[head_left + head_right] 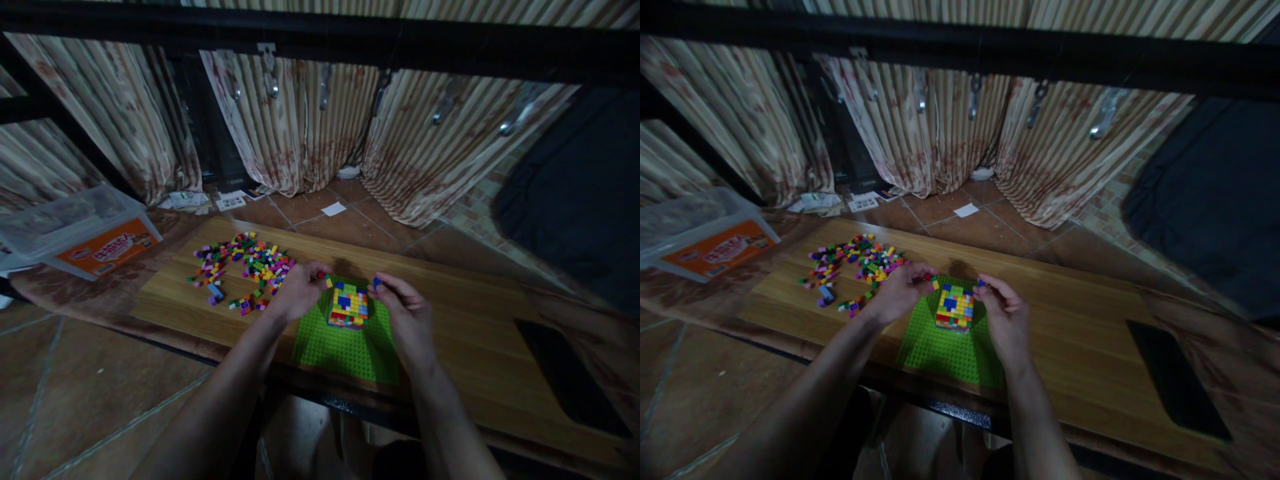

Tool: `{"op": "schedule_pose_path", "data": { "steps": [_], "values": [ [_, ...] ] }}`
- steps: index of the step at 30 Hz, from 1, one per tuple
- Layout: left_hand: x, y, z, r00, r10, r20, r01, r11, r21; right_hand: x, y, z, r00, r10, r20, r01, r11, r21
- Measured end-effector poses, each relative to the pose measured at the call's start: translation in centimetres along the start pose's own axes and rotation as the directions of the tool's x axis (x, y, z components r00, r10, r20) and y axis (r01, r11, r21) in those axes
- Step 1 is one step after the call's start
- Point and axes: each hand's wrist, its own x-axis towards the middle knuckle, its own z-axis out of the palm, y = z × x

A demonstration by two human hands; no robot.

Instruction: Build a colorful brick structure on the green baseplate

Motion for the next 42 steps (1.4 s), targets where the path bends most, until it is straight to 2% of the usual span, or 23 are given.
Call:
{"op": "schedule_pose_path", "data": {
  "steps": [3,5,14,19,22,25,29,33,37,42],
  "values": [
    [-0.1,0.3,0.0,1.000,-0.008,-0.008,0.008,1.000,-0.014,0.2,-0.3,0.0,0.999,0.036,0.022,-0.039,0.986,0.165],
    [-0.1,0.4,0.1,1.000,-0.014,-0.010,0.013,0.999,-0.049,0.3,-0.4,-0.1,0.998,0.052,0.038,-0.059,0.975,0.212],
    [0.0,0.1,0.4,1.000,-0.026,0.001,0.026,0.993,-0.114,0.1,-0.6,0.1,0.995,0.088,0.049,-0.096,0.974,0.204],
    [-0.4,1.5,0.3,0.994,-0.103,-0.034,0.095,0.979,-0.182,0.3,-1.4,-0.4,0.979,0.186,0.082,-0.203,0.897,0.393],
    [-0.8,2.4,0.2,0.988,-0.152,-0.002,0.145,0.948,-0.282,0.4,-1.9,-0.5,0.960,0.243,0.137,-0.279,0.853,0.441],
    [-1.2,3.0,0.3,0.981,-0.165,0.101,0.192,0.894,-0.404,0.2,-2.1,0.1,0.965,0.219,0.147,-0.259,0.894,0.367],
    [-1.7,3.6,0.5,0.951,-0.099,0.294,0.237,0.842,-0.484,-0.4,-2.0,1.1,0.967,0.122,0.225,-0.166,0.968,0.189],
    [-1.9,3.8,0.6,0.906,-0.018,0.423,0.269,0.796,-0.542,-1.1,-2.3,1.2,0.920,0.079,0.384,-0.101,0.994,0.036],
    [-2.0,3.9,0.7,0.888,-0.071,0.454,0.334,0.777,-0.533,-1.4,-2.6,0.6,0.879,0.051,0.474,-0.040,0.999,-0.034],
    [-2.0,4.3,1.2,0.915,-0.148,0.375,0.343,0.774,-0.532,-1.4,-2.8,0.3,0.911,-0.045,0.410,0.059,0.998,-0.022]
  ]
}}
